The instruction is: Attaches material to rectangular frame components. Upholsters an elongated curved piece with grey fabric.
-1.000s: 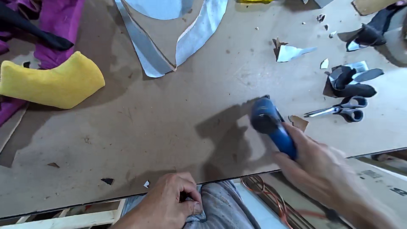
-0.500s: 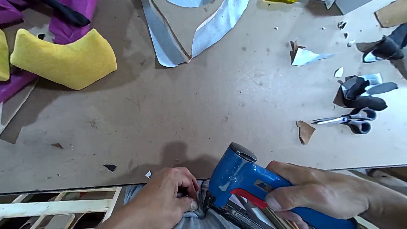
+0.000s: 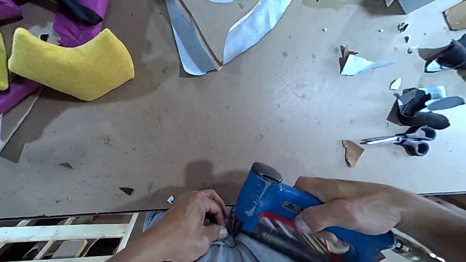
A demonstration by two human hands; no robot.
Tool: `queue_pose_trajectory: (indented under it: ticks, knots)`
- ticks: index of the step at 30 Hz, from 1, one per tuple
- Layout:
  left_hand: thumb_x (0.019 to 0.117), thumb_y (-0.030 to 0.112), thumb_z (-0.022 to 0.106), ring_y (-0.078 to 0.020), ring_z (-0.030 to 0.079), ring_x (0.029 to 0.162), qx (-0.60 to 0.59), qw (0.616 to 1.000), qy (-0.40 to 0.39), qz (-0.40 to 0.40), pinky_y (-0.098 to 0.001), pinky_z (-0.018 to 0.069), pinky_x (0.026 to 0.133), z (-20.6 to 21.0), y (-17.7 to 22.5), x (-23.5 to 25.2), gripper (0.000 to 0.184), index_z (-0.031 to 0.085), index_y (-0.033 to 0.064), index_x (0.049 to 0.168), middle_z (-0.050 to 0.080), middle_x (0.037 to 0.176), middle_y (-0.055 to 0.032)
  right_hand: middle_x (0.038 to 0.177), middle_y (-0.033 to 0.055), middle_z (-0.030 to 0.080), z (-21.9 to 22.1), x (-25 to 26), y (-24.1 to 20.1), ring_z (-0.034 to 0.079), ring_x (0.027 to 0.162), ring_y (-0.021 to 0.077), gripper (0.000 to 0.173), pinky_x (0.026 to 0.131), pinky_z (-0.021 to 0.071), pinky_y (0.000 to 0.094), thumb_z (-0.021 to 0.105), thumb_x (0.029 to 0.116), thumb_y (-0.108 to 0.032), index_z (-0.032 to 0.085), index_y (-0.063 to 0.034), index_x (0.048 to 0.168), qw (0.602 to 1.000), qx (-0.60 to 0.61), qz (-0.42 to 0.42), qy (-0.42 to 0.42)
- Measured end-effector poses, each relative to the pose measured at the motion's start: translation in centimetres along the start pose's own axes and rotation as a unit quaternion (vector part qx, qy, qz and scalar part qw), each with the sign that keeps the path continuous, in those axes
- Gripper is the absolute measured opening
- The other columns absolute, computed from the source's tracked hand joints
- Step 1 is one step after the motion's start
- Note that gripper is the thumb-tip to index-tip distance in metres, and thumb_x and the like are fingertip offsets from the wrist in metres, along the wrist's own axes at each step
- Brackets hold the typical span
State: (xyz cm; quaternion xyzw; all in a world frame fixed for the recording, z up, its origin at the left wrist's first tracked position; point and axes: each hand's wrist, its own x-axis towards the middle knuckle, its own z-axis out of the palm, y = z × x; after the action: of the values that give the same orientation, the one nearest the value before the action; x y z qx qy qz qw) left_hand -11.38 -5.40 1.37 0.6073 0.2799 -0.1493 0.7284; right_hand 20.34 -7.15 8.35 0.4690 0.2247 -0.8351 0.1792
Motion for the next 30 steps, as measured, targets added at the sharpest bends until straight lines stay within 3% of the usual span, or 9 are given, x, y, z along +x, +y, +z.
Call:
queue_pose_trajectory:
  ticks: [5,7,9,11,17,20,22,25,30]
  knots:
    - [0.0969,0.062,0.056,-0.0112,0.066,0.112,-0.056,0.986,0.098,0.119,-0.0335,0.0571,0.097,0.0,-1.4,-1.7,0.06,0.068,0.009,0.122,0.068,0.121,-0.004,0.063,-0.003,0.065,-0.3,-5.2,3.3,0.063,0.051,0.0109,0.025,0.047,0.0548,0.032,0.064,0.0856,-0.045,0.069,-0.0212,0.088,0.932,-0.106,-0.089,0.334]
    - [0.0907,0.073,0.054,-0.0173,0.061,0.121,0.008,0.988,0.088,0.129,-0.0407,0.0517,0.103,-0.5,-1.6,-3.2,0.077,0.062,0.0087,0.132,0.066,0.127,-0.0078,0.058,-0.0093,0.058,0.6,-4.9,5.4,0.056,0.046,0.0071,0.028,0.04,0.0466,0.0337,0.06,0.0831,-0.052,0.066,-0.0241,0.084,0.803,-0.22,-0.115,0.542]
    - [0.0922,0.062,0.06,-0.0244,0.055,0.134,0.038,0.987,0.077,0.139,-0.0455,0.0451,0.113,-0.3,-1.7,-3.9,0.069,0.062,0.0071,0.133,0.063,0.136,-0.0121,0.058,0.001,0.055,0.9,-2.6,6.9,0.055,0.047,0.0215,0.04,0.041,0.0401,0.0469,0.055,0.0847,-0.051,0.066,-0.0134,0.093,0.661,-0.308,-0.095,0.678]
    - [0.095,0.047,0.063,-0.0203,0.056,0.132,0.058,0.987,0.083,0.128,-0.0423,0.0462,0.112,0.4,-1.5,-3.5,0.049,0.067,0.0101,0.127,0.065,0.133,-0.0074,0.068,0.0176,0.063,0.4,0.4,8.0,0.062,0.057,0.041,0.052,0.048,0.0443,0.0613,0.056,0.0881,-0.046,0.067,-0.002,0.114,0.594,-0.33,-0.06,0.731]
    - [0.1022,0.036,0.062,-0.007,0.071,0.093,-0.008,0.952,0.214,0.217,-0.0289,0.0588,0.088,2.6,-2.1,-1.4,0.034,0.076,0.0067,0.095,0.076,0.094,-0.0017,0.13,0.0283,0.061,4.4,4.2,8.3,0.061,0.116,0.0505,0.06,0.083,0.0526,0.0688,0.069,0.0885,-0.033,0.06,-0.005,0.141,0.596,-0.299,-0.192,0.72]
    - [0.1011,0.032,0.064,0.0009,0.062,0.068,-0.141,0.928,0.261,0.224,-0.0196,0.0535,0.064,3.4,0.2,0.5,0.029,0.072,0.0069,0.09,0.068,0.076,0.0048,0.132,0.0148,0.065,9.6,6.7,7.1,0.062,0.122,0.0304,0.056,0.097,0.0549,0.0533,0.07,0.0905,-0.039,0.065,-0.0089,0.137,0.717,-0.168,-0.387,0.555]
    - [0.0994,0.028,0.067,-0.0025,0.067,0.072,-0.233,0.906,0.274,0.221,-0.0233,0.0586,0.068,3.1,3.2,1.5,0.022,0.073,0.0093,0.09,0.07,0.079,0.0052,0.13,0.0164,0.065,12.0,8.8,5.7,0.062,0.123,0.0244,0.064,0.104,0.0527,0.0468,0.075,0.0891,-0.041,0.061,0.0007,0.135,0.742,-0.055,-0.469,0.475]
    - [0.0996,0.025,0.067,-0.0094,0.072,0.079,-0.32,0.878,0.244,0.259,-0.0304,0.0635,0.076,2.2,7.4,1.4,0.018,0.074,0.0099,0.095,0.074,0.088,-0.0001,0.111,0.0103,0.072,14.2,10.3,3.1,0.069,0.103,0.0105,0.051,0.092,0.0588,0.0339,0.068,0.0979,-0.034,0.057,0.0077,0.124,0.662,0.089,-0.557,0.494]
    - [0.1014,0.037,0.062,-0.0078,0.066,0.107,-0.227,0.873,0.144,0.408,-0.0286,0.0548,0.094,1.0,10.1,-0.7,0.03,0.072,0.0144,0.119,0.072,0.115,0.0009,0.101,0.014,0.07,14.4,7.2,1.3,0.069,0.094,0.0098,0.038,0.084,0.0591,0.031,0.062,0.0982,-0.023,0.056,0.0088,0.119,0.596,0.024,-0.569,0.566]
